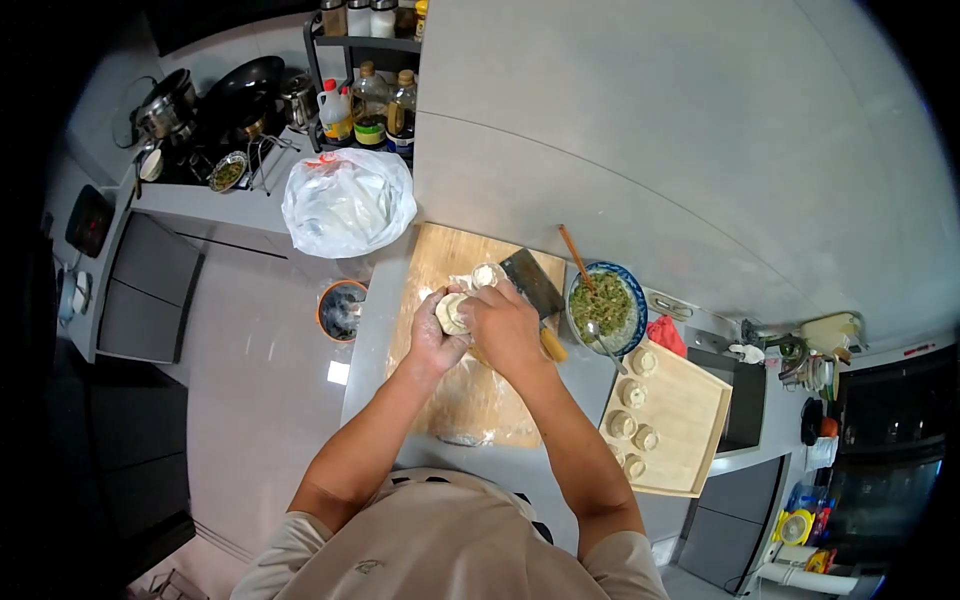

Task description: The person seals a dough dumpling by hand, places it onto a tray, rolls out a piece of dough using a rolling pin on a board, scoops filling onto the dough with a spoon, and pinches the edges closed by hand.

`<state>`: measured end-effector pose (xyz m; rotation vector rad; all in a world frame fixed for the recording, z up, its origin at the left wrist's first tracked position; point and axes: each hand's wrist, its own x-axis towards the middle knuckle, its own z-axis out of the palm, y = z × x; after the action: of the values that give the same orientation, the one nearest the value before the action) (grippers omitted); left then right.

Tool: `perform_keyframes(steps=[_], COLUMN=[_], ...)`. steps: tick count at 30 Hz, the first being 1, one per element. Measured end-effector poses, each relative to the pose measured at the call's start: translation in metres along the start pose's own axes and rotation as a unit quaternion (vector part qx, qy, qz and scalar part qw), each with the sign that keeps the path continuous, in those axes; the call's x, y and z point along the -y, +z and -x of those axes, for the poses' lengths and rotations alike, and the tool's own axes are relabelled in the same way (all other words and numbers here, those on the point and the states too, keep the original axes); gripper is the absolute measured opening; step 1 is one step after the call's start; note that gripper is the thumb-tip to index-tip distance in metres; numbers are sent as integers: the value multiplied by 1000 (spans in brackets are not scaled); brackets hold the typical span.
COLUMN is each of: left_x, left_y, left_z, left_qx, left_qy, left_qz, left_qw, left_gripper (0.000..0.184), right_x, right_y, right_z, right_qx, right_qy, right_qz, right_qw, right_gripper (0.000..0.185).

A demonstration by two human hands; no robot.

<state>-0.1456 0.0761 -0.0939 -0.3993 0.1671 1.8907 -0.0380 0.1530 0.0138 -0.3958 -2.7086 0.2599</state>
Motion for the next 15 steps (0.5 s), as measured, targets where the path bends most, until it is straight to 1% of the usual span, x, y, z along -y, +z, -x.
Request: perform_keyframes(steps=[2, 6, 9, 11, 15], left_x=[3, 5, 8, 9, 10], left_y=[3, -1, 2, 3, 8], left_z=[10, 21, 31, 35, 45], left_qx=[-7, 13, 8, 0, 31], left_qy=[4, -24, -7, 8, 1], left_qz=[-37, -16, -52, -54, -61], left_qw=[999, 999, 999, 998, 998], left_gripper=[28, 28, 27, 28, 29], right_x=[7, 21, 27, 28, 40], right_y=[-6, -22, -25, -26, -28], right_z=[3, 9, 14, 20, 26], right_qx=[-12, -2, -20, -44, -32], right_qy=[25, 48, 47, 71, 84], right_qz=[1, -22, -22, -47, -60], right_qw=[1000, 999, 998, 995, 994], right_gripper=[14, 15, 15, 15, 13])
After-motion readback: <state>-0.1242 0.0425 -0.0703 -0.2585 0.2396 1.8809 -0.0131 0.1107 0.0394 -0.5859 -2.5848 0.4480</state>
